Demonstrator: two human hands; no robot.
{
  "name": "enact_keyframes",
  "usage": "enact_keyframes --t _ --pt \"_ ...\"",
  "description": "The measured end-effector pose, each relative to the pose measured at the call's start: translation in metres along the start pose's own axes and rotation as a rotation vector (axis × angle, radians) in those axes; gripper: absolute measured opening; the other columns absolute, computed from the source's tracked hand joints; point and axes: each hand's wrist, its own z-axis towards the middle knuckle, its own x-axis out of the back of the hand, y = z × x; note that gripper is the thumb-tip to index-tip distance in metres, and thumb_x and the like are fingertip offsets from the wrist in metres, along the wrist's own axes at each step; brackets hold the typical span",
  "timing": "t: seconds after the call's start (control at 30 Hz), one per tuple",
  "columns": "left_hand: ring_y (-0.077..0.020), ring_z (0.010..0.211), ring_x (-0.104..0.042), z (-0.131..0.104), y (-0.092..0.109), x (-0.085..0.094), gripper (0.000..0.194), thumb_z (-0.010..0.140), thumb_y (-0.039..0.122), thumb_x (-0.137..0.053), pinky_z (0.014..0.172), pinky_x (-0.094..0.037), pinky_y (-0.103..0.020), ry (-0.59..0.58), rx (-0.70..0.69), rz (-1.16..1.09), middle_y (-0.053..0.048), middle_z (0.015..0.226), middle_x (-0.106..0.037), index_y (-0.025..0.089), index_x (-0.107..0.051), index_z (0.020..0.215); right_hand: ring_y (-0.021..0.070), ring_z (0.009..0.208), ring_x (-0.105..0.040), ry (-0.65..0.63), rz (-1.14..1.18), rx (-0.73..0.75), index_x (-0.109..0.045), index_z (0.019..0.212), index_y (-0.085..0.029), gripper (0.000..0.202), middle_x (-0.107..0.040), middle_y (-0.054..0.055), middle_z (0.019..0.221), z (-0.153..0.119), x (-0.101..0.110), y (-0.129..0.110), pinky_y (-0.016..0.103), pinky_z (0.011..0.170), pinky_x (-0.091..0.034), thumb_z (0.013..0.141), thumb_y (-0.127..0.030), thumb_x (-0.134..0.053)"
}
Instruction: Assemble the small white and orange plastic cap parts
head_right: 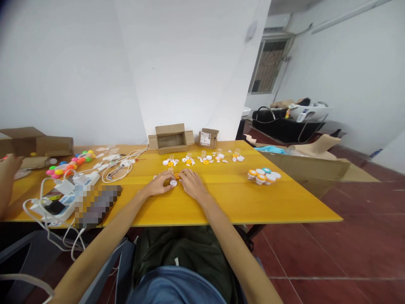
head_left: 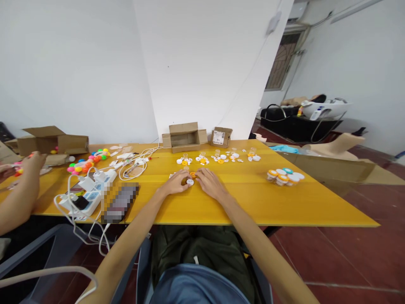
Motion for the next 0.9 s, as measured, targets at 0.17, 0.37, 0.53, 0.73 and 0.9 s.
enact_keyframes --t 0.17,0.37,0.53,0.73,0.9 --pt "-0.0251 0.106 -0.061 -0.0003 0.0018 0.0012 0.015 0.084 0.025 -0.062 0.098 -0.048 -0.039 0.003 0.010 0.014 -0.006 0.106 -0.067 0.023 -0.064 0.099 0.0258 0.104 -0.059 -0.019 0.024 0.007 -0.066 0.106 -0.026 0.016 -0.064 0.011 0.113 0.0008 0.0032 -0.0036 0.040 0.089 -0.048 0.097 -0.021 -0.054" --pt "-0.0245 0.106 -0.061 -0.0008 0.0003 0.0009 0.016 0.084 0.024 -0.061 0.100 -0.048 -0.039 0.005 -0.004 0.018 -0.005 0.107 -0.067 0.024 -0.064 0.100 0.0259 0.100 -0.058 -0.010 0.000 0.021 -0.064 0.098 -0.024 0.011 -0.065 0.011 0.108 0.0003 0.0043 -0.0030 0.039 0.087 -0.048 0.098 -0.021 -0.053" --pt "-0.0242 0.107 -0.061 -0.0007 0.0007 0.0013 0.014 0.086 0.026 -0.061 0.100 -0.048 -0.038 0.003 -0.011 0.031 -0.005 0.106 -0.067 0.024 -0.064 0.100 0.0253 0.095 -0.059 -0.033 0.005 0.010 -0.062 0.091 -0.024 0.010 -0.067 0.009 0.096 0.0007 0.0030 -0.0024 0.038 0.085 -0.048 0.096 -0.020 -0.054" --pt "-0.0249 0.108 -0.061 -0.0009 0.0010 0.0015 0.013 0.086 0.026 -0.059 0.099 -0.048 -0.040 0.000 -0.010 0.049 -0.005 0.108 -0.067 0.024 -0.063 0.099 0.0234 0.093 -0.062 0.013 0.160 -0.122 -0.059 0.086 -0.025 0.011 -0.069 0.007 0.093 0.0023 0.0012 -0.0024 0.036 0.085 -0.047 0.095 -0.023 -0.053" --pt "-0.0249 0.109 -0.061 -0.0005 -0.0004 -0.0005 0.015 0.087 0.026 -0.059 0.099 -0.048 -0.040 0.002 -0.004 0.062 -0.006 0.109 -0.067 0.024 -0.063 0.101 0.0209 0.083 -0.062 0.110 0.539 -0.282 -0.056 0.082 -0.025 0.017 -0.068 0.003 0.086 0.0076 -0.0041 0.0012 0.033 0.079 -0.049 0.093 -0.038 -0.054"
